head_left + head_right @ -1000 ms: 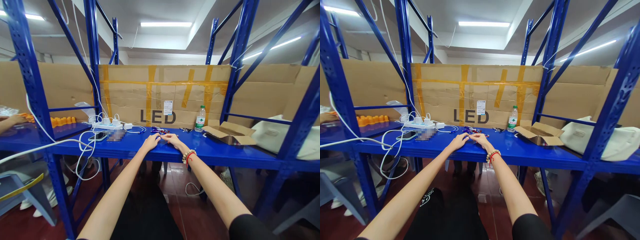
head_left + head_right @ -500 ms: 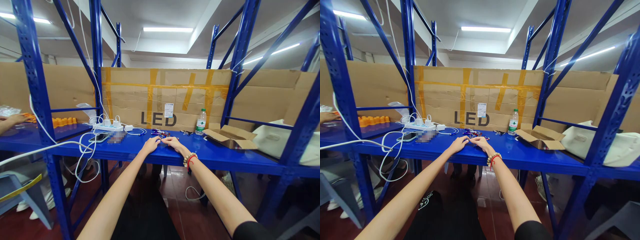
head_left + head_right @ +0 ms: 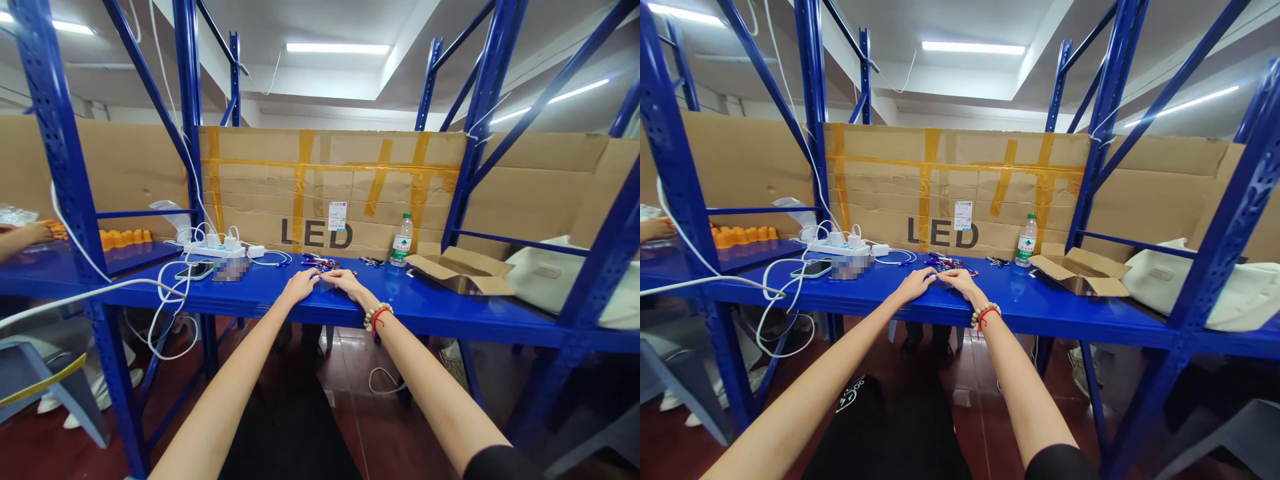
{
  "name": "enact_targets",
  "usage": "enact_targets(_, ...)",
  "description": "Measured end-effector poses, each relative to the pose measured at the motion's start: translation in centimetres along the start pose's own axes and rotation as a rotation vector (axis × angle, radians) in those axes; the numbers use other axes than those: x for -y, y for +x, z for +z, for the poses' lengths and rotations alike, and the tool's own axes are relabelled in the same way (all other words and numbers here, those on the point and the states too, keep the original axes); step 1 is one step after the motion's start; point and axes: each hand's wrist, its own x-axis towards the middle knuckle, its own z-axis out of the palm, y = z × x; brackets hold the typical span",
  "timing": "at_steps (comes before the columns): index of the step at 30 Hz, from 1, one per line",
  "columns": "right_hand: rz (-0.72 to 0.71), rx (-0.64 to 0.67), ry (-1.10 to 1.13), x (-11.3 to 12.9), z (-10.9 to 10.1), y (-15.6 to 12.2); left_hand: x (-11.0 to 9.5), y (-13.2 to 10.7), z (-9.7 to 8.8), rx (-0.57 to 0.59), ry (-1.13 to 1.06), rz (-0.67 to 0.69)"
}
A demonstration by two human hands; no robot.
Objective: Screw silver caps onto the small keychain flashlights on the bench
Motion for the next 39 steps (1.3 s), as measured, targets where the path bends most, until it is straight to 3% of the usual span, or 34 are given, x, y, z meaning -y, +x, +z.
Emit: enact_targets(39, -0.004, -0.01, -0.009, 0.1, -0.11, -0.15, 0.0, 0.14, 0.1, 0.02, 0.027, -0.008)
